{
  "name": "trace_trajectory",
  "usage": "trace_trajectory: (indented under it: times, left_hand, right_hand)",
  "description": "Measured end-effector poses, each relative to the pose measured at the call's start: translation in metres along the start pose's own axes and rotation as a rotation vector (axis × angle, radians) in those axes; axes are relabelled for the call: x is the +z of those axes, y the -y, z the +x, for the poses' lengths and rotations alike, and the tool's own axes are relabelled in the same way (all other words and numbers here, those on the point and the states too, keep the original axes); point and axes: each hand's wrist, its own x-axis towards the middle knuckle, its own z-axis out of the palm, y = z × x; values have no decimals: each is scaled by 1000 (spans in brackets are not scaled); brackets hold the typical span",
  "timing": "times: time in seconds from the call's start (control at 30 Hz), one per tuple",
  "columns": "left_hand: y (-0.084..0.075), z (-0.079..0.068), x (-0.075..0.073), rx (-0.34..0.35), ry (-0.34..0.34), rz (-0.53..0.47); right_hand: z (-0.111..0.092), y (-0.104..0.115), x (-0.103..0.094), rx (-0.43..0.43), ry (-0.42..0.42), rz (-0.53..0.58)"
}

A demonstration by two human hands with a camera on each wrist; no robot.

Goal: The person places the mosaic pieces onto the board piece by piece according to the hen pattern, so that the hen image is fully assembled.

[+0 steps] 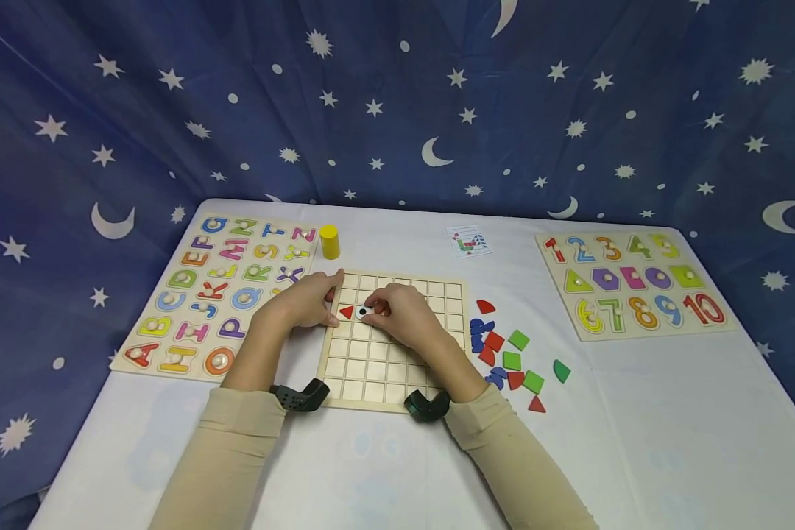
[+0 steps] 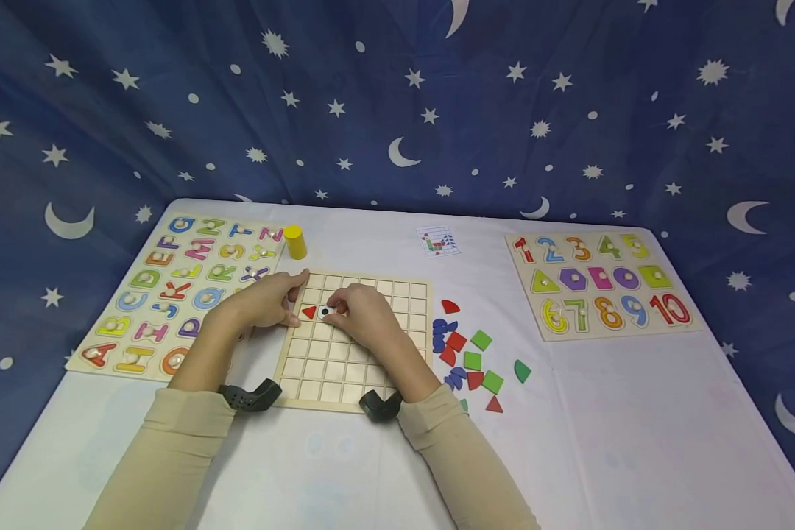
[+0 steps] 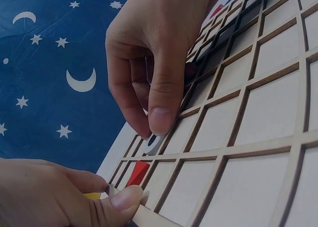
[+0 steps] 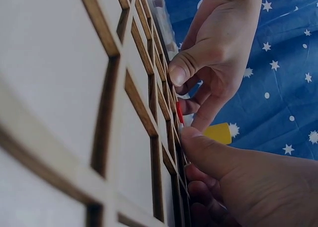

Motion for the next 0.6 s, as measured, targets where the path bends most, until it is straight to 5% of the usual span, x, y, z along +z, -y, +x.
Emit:
trace_trajectory:
  times: [0.43, 0.6]
  left_hand:
    - [1, 2, -2, 11, -5, 0]
    - [1, 2, 1, 14, 0, -17]
  right_hand:
    - [2, 0, -4, 0, 6, 21]
    - [-4, -14, -29, 9, 74, 83]
